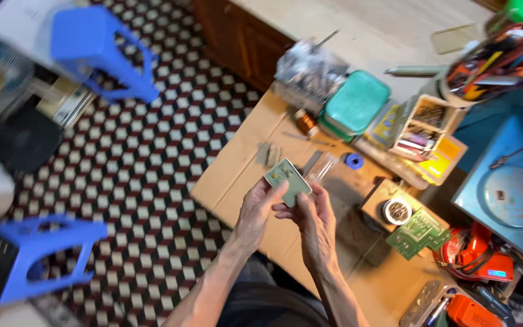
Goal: The person uses a hot air gun to heat a small component on a circuit board, then inspects the board and uses a multimeter to test electrical continuity. They also briefly adjust a fan and handle a remote control.
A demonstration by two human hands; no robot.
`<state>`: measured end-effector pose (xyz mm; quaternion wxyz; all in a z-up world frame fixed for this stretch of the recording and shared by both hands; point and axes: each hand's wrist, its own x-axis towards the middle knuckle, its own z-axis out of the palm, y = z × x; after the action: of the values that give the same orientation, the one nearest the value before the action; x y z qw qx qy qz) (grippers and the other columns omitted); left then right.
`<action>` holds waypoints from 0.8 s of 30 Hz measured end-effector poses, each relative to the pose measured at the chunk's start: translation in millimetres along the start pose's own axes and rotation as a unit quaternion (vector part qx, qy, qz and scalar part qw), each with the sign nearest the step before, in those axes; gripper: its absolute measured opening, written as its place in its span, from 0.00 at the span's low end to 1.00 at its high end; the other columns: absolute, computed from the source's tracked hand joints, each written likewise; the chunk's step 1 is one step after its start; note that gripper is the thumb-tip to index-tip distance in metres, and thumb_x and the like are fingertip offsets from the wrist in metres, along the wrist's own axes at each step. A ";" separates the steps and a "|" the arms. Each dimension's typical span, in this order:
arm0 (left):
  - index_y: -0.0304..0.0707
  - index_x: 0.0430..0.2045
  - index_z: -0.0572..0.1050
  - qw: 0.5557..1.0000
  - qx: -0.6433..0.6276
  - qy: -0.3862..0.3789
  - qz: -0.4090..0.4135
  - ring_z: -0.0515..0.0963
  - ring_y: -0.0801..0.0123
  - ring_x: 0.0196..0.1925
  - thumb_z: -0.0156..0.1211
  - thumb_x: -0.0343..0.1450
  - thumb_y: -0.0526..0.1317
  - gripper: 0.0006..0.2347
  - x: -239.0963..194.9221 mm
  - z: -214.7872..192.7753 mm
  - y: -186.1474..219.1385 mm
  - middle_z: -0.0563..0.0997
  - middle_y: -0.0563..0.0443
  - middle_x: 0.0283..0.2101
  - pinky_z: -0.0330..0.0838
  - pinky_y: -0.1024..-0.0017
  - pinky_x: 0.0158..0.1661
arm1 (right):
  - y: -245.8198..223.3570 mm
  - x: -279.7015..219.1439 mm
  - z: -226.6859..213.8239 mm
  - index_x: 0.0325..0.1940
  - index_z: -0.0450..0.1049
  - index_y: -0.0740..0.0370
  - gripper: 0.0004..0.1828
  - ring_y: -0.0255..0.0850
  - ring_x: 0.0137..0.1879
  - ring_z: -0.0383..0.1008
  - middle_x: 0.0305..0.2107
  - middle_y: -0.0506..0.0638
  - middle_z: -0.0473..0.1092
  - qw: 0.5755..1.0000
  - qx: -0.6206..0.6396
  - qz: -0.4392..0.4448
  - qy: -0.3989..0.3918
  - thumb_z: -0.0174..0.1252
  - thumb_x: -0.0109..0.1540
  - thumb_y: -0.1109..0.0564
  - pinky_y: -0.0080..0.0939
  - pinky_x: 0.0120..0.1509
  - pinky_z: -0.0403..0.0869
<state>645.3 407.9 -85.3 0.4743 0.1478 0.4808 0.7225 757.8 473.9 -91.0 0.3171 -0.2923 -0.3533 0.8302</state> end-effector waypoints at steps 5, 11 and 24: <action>0.33 0.56 0.72 0.992 -0.065 0.101 0.030 0.81 0.75 0.43 0.54 0.76 0.45 0.18 -75.2 -20.7 -6.3 0.81 0.51 0.45 0.76 0.77 0.42 | 30.8 -45.8 18.4 0.65 0.60 0.69 0.24 0.47 0.46 0.81 0.43 0.60 0.75 0.992 -0.040 0.090 -0.085 0.52 0.68 0.55 0.48 0.53 0.80; 0.34 0.56 0.71 0.975 -0.132 0.166 0.073 0.80 0.72 0.48 0.56 0.74 0.44 0.18 -121.0 -63.8 3.0 0.80 0.50 0.50 0.76 0.73 0.45 | 58.1 -65.4 34.6 0.70 0.59 0.69 0.28 0.49 0.49 0.81 0.45 0.62 0.75 0.965 -0.137 0.138 -0.177 0.51 0.67 0.54 0.47 0.55 0.80; 0.36 0.51 0.75 0.896 -0.174 0.386 0.133 0.86 0.67 0.42 0.64 0.68 0.50 0.21 -142.7 -213.4 9.1 0.85 0.47 0.44 0.82 0.70 0.41 | 119.7 -45.0 57.4 0.65 0.65 0.71 0.27 0.52 0.46 0.80 0.47 0.66 0.76 0.939 -0.240 0.183 -0.165 0.54 0.64 0.56 0.48 0.53 0.79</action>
<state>569.7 170.7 -148.6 0.1692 -0.1646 0.4682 0.8515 707.0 352.1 -138.4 0.0173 -0.2784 -0.5294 0.8012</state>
